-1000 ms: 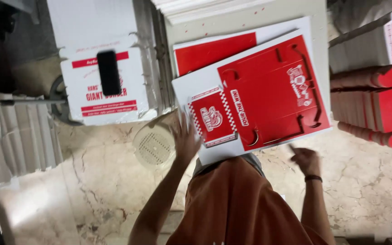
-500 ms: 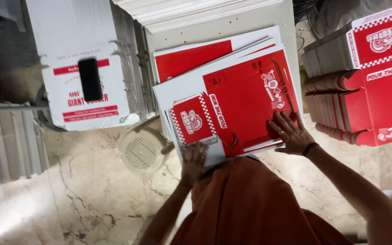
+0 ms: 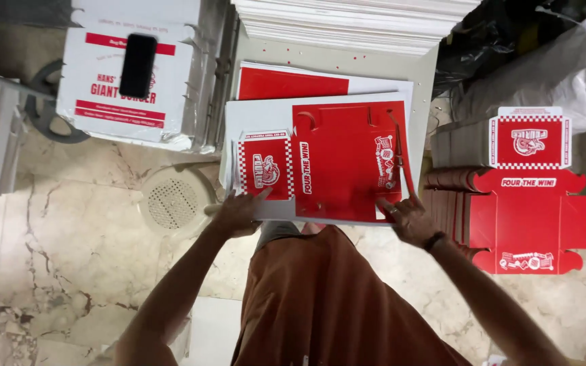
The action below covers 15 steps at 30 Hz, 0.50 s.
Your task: The person repeatedly folds flat red and white cardboard sheets into small boxes. They fold the side flaps, tuck them in, and then pass the completed boxes to a coworker. The process is repeated continuously throughout the clip.
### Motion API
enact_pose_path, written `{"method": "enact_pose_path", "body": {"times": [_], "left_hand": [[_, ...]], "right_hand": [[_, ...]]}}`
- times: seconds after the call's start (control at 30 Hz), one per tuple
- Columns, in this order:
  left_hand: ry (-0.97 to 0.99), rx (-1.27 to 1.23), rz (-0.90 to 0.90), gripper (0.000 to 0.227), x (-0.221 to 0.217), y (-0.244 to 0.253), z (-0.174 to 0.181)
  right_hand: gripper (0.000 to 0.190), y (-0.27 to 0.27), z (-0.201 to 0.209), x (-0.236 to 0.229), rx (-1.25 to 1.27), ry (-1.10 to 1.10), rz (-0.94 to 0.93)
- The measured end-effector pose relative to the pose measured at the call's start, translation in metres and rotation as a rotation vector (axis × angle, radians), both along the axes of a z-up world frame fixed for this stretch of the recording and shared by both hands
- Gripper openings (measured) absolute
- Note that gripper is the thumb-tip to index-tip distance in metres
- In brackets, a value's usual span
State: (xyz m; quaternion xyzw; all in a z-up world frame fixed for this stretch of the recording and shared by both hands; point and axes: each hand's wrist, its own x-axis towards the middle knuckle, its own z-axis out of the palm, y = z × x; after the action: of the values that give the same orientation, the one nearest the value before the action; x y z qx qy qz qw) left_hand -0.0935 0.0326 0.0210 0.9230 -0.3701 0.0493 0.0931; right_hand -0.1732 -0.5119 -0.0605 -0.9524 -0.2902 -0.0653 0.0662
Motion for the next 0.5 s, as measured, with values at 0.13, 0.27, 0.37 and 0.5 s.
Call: {"method": "enact_pose_path", "body": {"times": [0.13, 0.27, 0.37, 0.5], "left_hand": [[0.722, -0.079, -0.086, 0.077, 0.051, -0.006, 0.115], [1.132, 0.132, 0.412, 0.073, 0.108, -0.035, 0.280], [0.766, -0.036, 0.260, 0.090, 0.167, -0.016, 0.300], [0.394, -0.127, 0.092, 0.080, 0.230, -0.017, 0.366]], "right_hand": [[0.042, -0.011, 0.131, 0.080, -0.199, 0.014, 0.163], [0.061, -0.006, 0.262, 0.178, 0.178, 0.315, 0.066], [0.064, -0.045, 0.289, 0.245, -0.313, 0.174, -0.140], [0.031, -0.046, 0.348, 0.310, 0.050, 0.016, -0.179]]}}
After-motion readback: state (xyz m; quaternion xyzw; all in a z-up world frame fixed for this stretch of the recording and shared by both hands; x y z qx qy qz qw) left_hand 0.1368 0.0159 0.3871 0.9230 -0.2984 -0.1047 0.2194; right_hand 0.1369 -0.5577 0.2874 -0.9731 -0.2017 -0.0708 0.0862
